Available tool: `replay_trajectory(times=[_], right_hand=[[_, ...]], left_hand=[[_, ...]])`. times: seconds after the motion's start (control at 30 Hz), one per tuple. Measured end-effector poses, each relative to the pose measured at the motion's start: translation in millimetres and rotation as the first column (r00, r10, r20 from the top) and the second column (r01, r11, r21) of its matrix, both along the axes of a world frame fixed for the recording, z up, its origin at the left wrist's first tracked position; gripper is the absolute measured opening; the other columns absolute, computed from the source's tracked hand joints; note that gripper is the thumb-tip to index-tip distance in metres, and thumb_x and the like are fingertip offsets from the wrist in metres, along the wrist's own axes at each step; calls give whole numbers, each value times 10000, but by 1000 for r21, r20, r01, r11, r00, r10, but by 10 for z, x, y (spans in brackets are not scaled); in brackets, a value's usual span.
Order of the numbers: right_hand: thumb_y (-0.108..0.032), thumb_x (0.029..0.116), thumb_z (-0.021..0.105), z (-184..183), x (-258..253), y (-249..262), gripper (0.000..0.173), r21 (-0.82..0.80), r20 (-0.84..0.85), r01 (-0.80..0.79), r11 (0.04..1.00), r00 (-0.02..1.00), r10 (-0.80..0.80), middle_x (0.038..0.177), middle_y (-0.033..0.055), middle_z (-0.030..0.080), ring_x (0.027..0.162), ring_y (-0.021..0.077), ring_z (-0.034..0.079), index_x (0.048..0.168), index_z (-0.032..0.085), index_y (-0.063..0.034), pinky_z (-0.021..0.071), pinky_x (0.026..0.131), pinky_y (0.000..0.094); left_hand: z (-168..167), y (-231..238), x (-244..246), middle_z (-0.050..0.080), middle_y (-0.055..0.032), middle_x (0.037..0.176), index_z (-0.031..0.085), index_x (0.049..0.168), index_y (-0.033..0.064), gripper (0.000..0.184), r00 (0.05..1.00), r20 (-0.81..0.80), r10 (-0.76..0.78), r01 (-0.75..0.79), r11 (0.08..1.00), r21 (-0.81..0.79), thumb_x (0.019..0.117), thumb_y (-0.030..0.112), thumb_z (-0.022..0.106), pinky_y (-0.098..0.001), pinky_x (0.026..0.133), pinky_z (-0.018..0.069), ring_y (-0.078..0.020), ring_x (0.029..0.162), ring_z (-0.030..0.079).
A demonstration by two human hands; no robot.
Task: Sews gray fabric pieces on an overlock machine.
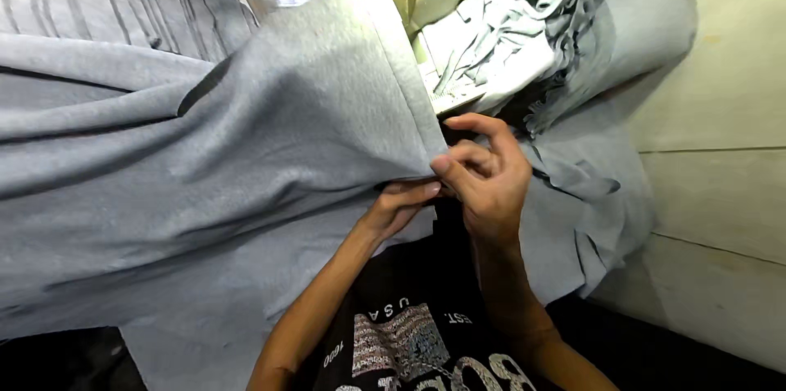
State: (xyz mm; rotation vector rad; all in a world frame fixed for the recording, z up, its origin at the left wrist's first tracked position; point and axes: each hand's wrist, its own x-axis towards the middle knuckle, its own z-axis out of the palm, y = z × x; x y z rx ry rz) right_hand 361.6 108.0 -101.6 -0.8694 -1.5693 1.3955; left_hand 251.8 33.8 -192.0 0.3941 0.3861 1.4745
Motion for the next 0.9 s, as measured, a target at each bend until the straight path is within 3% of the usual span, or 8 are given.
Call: replay_trajectory(times=[0.07,0.17,0.27,0.33,0.43,0.53,0.67,0.9], right_hand=[[-95,878,795,30,-12,-32,406,107,-47,33,994,999,-28,790,-35,709,649,40,645,1247,626,-94,567,599,197],[-104,884,800,-122,-50,-2,219,166,-117,35,986,993,-16,905,-38,752,745,21,695,1084,715,-85,607,693,186],[-71,898,778,-316,-116,0,140,182,-123,15,983,992,8,942,0,766,777,22,706,1020,733,-17,609,713,185],[-59,899,773,-413,-162,-20,137,194,-116,27,981,993,-4,947,19,766,777,18,696,1012,741,11,599,709,175],[-56,901,770,-523,-187,1,135,200,-118,79,977,991,-56,944,24,757,767,14,683,1008,739,21,589,704,168],[-55,904,769,-608,-170,44,135,201,-120,81,976,991,-58,948,27,759,771,20,688,1012,739,20,592,703,172],[-63,901,775,-679,-186,74,129,201,-118,77,977,992,-54,930,29,755,766,21,682,1001,746,13,585,695,168],[-121,914,775,-747,-217,124,118,225,-125,100,969,989,-73,887,-23,727,766,-9,640,1000,771,-41,549,701,137]], left_hand=[[83,-129,-50,733,-72,1202,742,1179,76,284,974,88,209,-217,973,84,913,172,725,-409,1087,488,-184,1175,668],[229,-577,-241,750,-103,1147,769,1102,62,260,810,110,577,-583,812,36,868,173,745,-438,1081,496,-218,1141,689],[234,-1040,-483,752,-119,1133,767,1088,48,299,654,38,755,-752,655,-75,831,200,781,-446,1039,537,-230,1129,700],[160,-1218,-537,748,-119,1145,762,1105,64,329,626,-88,775,-777,612,-146,831,241,807,-442,1026,549,-230,1134,699],[69,-1295,-496,714,-126,1246,714,1222,87,458,682,-241,691,-732,640,-235,875,378,786,-479,1095,496,-268,1223,652],[23,-1285,-497,696,-187,1259,672,1261,49,558,714,-86,695,-675,650,-350,852,409,790,-541,1094,485,-339,1228,648],[-10,-1274,-528,710,-195,1213,721,1179,34,494,672,161,722,-629,672,-391,780,308,823,-537,1055,507,-341,1170,676],[62,-1284,-614,703,-172,1261,734,1203,38,373,736,38,676,-665,732,-146,878,223,748,-519,1107,470,-312,1236,646]])
